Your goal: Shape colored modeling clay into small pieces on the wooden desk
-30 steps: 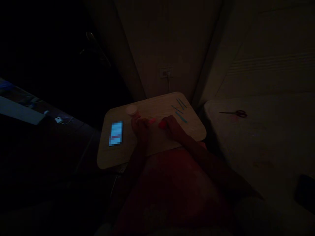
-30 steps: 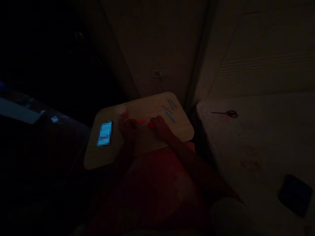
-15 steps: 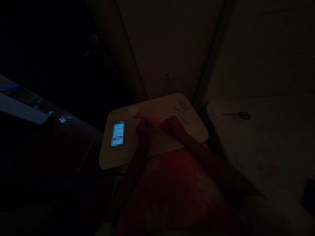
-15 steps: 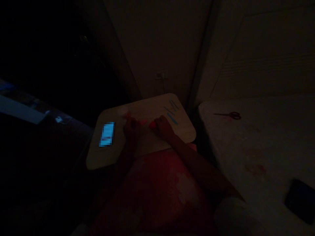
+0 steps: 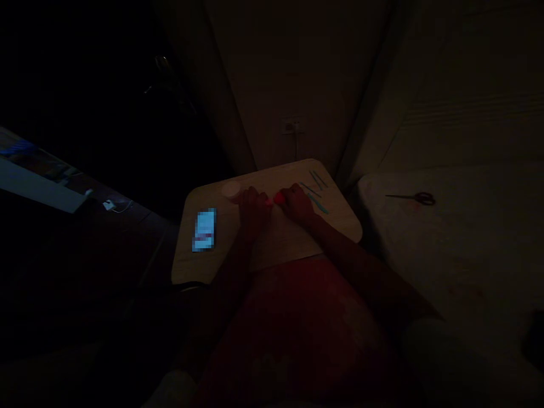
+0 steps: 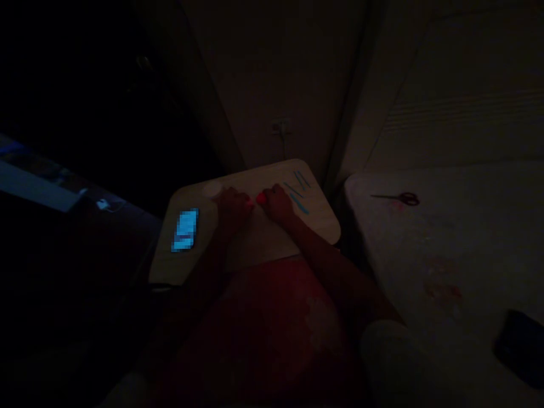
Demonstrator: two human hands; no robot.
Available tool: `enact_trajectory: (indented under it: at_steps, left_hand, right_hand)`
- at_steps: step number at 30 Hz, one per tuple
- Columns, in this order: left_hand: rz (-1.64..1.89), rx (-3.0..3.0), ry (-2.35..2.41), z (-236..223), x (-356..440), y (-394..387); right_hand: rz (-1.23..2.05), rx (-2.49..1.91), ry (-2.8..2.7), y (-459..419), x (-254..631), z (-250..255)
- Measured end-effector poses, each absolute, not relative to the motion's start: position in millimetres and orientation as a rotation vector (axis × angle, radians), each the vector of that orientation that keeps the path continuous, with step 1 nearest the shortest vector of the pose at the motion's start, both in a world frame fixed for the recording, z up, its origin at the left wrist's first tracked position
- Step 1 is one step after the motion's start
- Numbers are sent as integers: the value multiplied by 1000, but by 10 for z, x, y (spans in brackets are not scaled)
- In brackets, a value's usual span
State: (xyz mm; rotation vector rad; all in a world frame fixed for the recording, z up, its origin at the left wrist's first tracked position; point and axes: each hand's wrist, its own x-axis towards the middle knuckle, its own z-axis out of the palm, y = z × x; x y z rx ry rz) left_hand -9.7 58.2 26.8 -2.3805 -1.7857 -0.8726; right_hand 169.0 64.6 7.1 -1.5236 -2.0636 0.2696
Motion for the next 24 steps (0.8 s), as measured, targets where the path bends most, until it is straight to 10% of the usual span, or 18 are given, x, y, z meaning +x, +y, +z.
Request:
enact_trajectory:
  at_steps: [16,24]
  left_hand:
    - [-1218,-2244,-1858,-29,-83,543]
    - [-807,-2123,-2167,78,-138,481]
  right_hand:
    - [285,-1513,-1875,630,1773,-48]
    - [199,-1387,-2155,686,1630,53]
